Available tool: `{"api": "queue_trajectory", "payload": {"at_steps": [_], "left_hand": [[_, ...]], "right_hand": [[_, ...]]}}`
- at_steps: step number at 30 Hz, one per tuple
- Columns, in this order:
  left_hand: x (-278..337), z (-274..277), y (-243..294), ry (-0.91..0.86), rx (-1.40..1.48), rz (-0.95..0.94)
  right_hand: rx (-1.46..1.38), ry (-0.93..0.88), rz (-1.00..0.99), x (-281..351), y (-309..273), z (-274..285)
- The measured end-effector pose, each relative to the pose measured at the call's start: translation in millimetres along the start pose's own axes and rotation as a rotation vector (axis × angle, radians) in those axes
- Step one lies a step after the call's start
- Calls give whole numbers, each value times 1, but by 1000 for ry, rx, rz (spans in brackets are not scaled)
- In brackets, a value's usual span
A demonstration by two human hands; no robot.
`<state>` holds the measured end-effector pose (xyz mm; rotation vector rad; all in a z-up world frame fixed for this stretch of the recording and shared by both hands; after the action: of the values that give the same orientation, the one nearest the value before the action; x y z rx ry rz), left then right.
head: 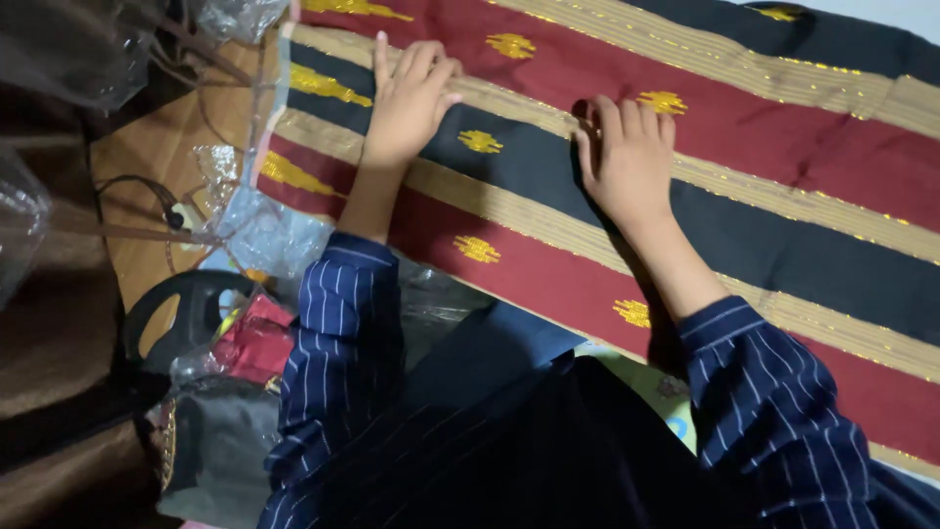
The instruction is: Smoothing and folding a large piece of traditional patterned fabric
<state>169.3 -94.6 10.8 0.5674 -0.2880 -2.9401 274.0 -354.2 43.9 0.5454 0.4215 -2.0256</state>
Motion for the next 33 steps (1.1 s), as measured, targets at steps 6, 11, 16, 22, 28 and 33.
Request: {"api": "queue_trajectory", "payload": {"at_steps": [6,11,16,22,28,33], "left_hand": [[-8,8,2,153,-131,-67],[-11,2,9,198,-181,-10],[-2,-1,73,138,-346,73],[48,-68,159,13,-6,-97],[54,-51,102,-172,3,68],[66,-13,46,-113,-102,275]], "right_hand": [[23,-70,-55,41,36,18],[-91,-42,-103,41,40,22],[-38,-34,-141,28,21,37],[-284,-290,-36,45,-24,0],[-269,-402,-121,55,-14,-14],[-159,-569,-231,57,-9,-24]]}}
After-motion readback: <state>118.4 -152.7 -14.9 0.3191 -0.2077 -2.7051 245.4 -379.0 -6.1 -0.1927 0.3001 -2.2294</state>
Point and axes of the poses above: each hand's wrist, its own x-axis away from the middle knuckle, its own z-axis out of the back of the hand, y = z × x, the point moved 5 cm from there along -x, towards the middle knuckle, and after that the axes turned 1 degree about x, right-handed, at the moved point
